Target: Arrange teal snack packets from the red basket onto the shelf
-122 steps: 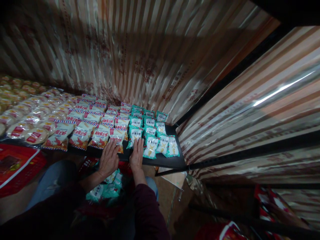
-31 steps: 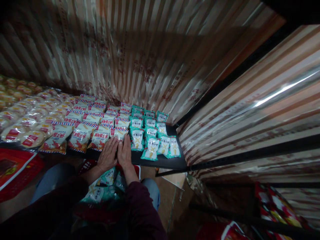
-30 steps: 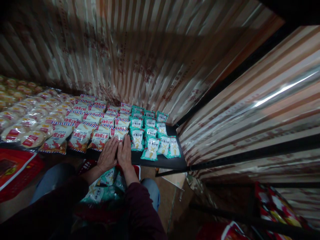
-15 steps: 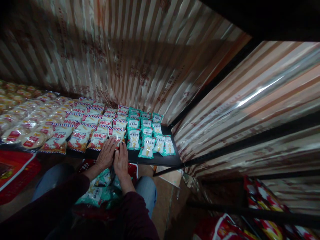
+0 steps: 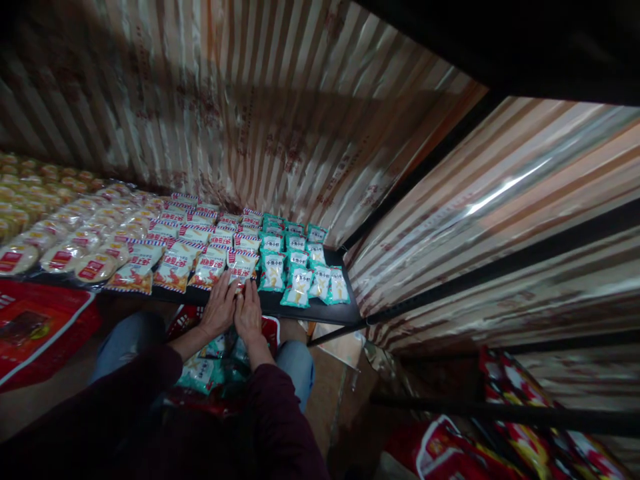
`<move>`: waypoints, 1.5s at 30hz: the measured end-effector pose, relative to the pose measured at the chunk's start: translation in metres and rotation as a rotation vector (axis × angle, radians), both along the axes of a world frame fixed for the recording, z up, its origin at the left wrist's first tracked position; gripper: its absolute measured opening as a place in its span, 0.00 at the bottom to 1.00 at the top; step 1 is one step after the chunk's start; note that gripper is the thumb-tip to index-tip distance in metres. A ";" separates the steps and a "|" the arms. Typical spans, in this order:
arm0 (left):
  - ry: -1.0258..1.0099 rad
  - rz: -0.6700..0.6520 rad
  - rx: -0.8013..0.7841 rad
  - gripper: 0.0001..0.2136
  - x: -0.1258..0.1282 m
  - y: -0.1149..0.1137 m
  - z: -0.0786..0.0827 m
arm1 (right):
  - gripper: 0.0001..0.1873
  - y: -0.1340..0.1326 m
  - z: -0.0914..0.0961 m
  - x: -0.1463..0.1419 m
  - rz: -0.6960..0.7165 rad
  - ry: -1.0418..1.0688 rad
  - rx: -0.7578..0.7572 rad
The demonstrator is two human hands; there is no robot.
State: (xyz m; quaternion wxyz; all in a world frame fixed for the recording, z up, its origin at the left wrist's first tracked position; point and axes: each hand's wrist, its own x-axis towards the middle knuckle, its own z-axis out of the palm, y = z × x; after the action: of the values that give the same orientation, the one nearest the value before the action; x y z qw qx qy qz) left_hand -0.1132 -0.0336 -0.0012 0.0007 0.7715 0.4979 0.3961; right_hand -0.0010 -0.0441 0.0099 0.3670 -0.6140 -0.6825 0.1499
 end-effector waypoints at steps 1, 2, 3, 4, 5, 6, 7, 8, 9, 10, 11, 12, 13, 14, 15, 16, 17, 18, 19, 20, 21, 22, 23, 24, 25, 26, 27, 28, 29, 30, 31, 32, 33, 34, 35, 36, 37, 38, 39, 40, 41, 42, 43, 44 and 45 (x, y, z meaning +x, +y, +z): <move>-0.010 0.001 -0.012 0.24 0.001 0.002 -0.001 | 0.29 0.000 -0.001 0.000 0.000 0.003 0.008; -0.013 -0.008 -0.022 0.24 0.001 0.004 -0.002 | 0.30 0.000 -0.002 0.000 0.001 0.006 0.014; -0.014 -0.017 -0.030 0.24 0.001 0.006 -0.003 | 0.30 0.001 -0.003 0.000 0.003 0.011 0.018; -0.014 -0.024 -0.035 0.23 0.001 0.008 -0.004 | 0.30 0.002 -0.003 0.001 0.005 0.019 0.020; -0.014 -0.032 -0.039 0.23 0.001 0.010 -0.004 | 0.31 0.002 -0.003 0.001 0.006 0.028 0.021; -0.015 -0.044 -0.041 0.23 0.001 0.011 -0.005 | 0.31 0.003 -0.003 0.002 0.008 0.040 0.022; -0.015 -0.057 -0.041 0.24 0.000 0.012 -0.005 | 0.31 0.004 -0.003 0.003 0.008 0.054 0.023; -0.016 -0.069 -0.040 0.24 0.000 0.012 -0.005 | 0.32 0.006 -0.003 0.003 0.004 0.068 0.024; -0.016 -0.078 -0.039 0.25 0.000 0.012 -0.005 | 0.32 0.007 -0.003 0.004 -0.004 0.082 0.023; -0.017 -0.080 -0.038 0.25 0.000 0.012 -0.005 | 0.32 0.008 -0.003 0.005 -0.012 0.091 0.021; -0.018 -0.077 -0.036 0.26 0.000 0.012 -0.005 | 0.33 0.010 -0.003 0.006 -0.017 0.095 0.019; -0.019 -0.072 -0.033 0.26 -0.001 0.011 -0.005 | 0.33 0.011 -0.003 0.007 -0.020 0.094 0.018; -0.018 -0.067 -0.030 0.26 -0.001 0.011 -0.006 | 0.33 0.013 -0.004 0.008 -0.019 0.089 0.018; -0.016 -0.064 -0.026 0.26 -0.001 0.011 -0.006 | 0.34 0.015 -0.004 0.008 -0.016 0.083 0.020; -0.014 -0.061 -0.023 0.26 -0.001 0.011 -0.007 | 0.33 0.017 -0.004 0.009 -0.013 0.079 0.021; -0.012 -0.059 -0.020 0.26 -0.002 0.011 -0.008 | 0.33 0.019 -0.003 0.008 -0.014 0.080 0.018; -0.011 -0.056 -0.018 0.26 -0.002 0.012 -0.009 | 0.33 0.022 -0.003 0.008 -0.020 0.086 0.013; -0.010 -0.051 -0.017 0.25 -0.001 0.012 -0.010 | 0.33 0.024 -0.002 0.007 -0.025 0.095 0.004; -0.008 -0.045 -0.016 0.24 -0.001 0.013 -0.010 | 0.33 0.027 0.000 0.007 -0.029 0.108 -0.008; -0.004 -0.039 -0.016 0.23 -0.001 0.014 -0.011 | 0.33 0.029 0.002 0.006 -0.031 0.122 -0.021; 0.002 -0.033 -0.017 0.22 -0.001 0.015 -0.011 | 0.32 0.031 0.003 0.005 -0.028 0.136 -0.035; 0.007 -0.029 -0.021 0.21 0.000 0.016 -0.011 | 0.32 0.032 0.005 0.004 -0.021 0.147 -0.047; 0.010 -0.027 -0.026 0.21 -0.001 0.017 -0.011 | 0.32 0.033 0.007 0.004 -0.013 0.156 -0.058; 0.010 -0.029 -0.031 0.20 -0.001 0.017 -0.011 | 0.32 0.034 0.008 0.004 -0.004 0.164 -0.067; 0.008 -0.034 -0.037 0.21 -0.001 0.018 -0.011 | 0.32 0.034 0.009 0.004 0.004 0.169 -0.074; 0.005 -0.043 -0.041 0.21 -0.001 0.018 -0.011 | 0.32 0.034 0.009 0.005 0.012 0.172 -0.079; -0.001 -0.052 -0.045 0.21 -0.001 0.018 -0.011 | 0.32 0.033 0.009 0.005 0.018 0.172 -0.084; -0.008 -0.058 -0.049 0.21 -0.001 0.018 -0.010 | 0.32 0.033 0.009 0.006 0.019 0.169 -0.088; -0.014 -0.063 -0.054 0.21 -0.001 0.018 -0.011 | 0.32 0.033 0.009 0.006 0.016 0.163 -0.090; -0.020 -0.065 -0.059 0.21 0.000 0.019 -0.011 | 0.32 0.033 0.008 0.006 0.010 0.155 -0.088; -0.026 -0.066 -0.063 0.21 0.000 0.019 -0.011 | 0.32 0.033 0.007 0.007 0.003 0.145 -0.083; -0.031 -0.064 -0.067 0.22 0.001 0.019 -0.011 | 0.32 0.033 0.006 0.007 -0.003 0.133 -0.075; -0.033 -0.062 -0.068 0.22 0.002 0.019 -0.011 | 0.32 0.033 0.006 0.007 -0.007 0.122 -0.067; -0.033 -0.060 -0.065 0.22 0.003 0.019 -0.011 | 0.33 0.034 0.005 0.007 -0.008 0.111 -0.060; -0.032 -0.057 -0.062 0.22 0.003 0.019 -0.011 | 0.33 0.034 0.004 0.007 -0.005 0.100 -0.058; -0.031 -0.054 -0.057 0.22 0.003 0.019 -0.011 | 0.32 0.034 0.004 0.007 -0.002 0.089 -0.058; -0.029 -0.051 -0.054 0.21 0.003 0.018 -0.011 | 0.32 0.034 0.003 0.008 0.001 0.079 -0.058; -0.027 -0.048 -0.051 0.22 0.003 0.017 -0.010 | 0.32 0.033 0.003 0.008 0.000 0.069 -0.056; -0.024 -0.046 -0.049 0.22 0.002 0.017 -0.010 | 0.32 0.032 0.004 0.008 -0.002 0.059 -0.049; -0.022 -0.043 -0.048 0.22 0.002 0.016 -0.010 | 0.32 0.031 0.004 0.008 -0.004 0.048 -0.038; -0.018 -0.042 -0.046 0.23 0.001 0.015 -0.009 | 0.31 0.030 0.004 0.007 -0.008 0.036 -0.024; -0.012 -0.042 -0.045 0.23 0.000 0.014 -0.010 | 0.31 0.028 0.004 0.007 -0.011 0.024 -0.011; -0.005 -0.042 -0.044 0.23 0.000 0.013 -0.010 | 0.30 0.027 0.004 0.006 -0.009 0.011 0.000; 0.003 -0.044 -0.043 0.23 -0.001 0.012 -0.011 | 0.30 0.027 0.004 0.005 -0.006 -0.001 0.007; 0.012 -0.048 -0.043 0.23 -0.001 0.012 -0.012 | 0.29 0.027 0.003 0.004 -0.001 -0.012 0.010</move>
State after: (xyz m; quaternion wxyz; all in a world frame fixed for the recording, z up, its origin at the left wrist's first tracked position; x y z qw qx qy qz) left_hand -0.1142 -0.0214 -0.0132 0.0236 0.7854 0.4877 0.3804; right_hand 0.0035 -0.0176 0.0132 0.3661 -0.6135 -0.6850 0.1426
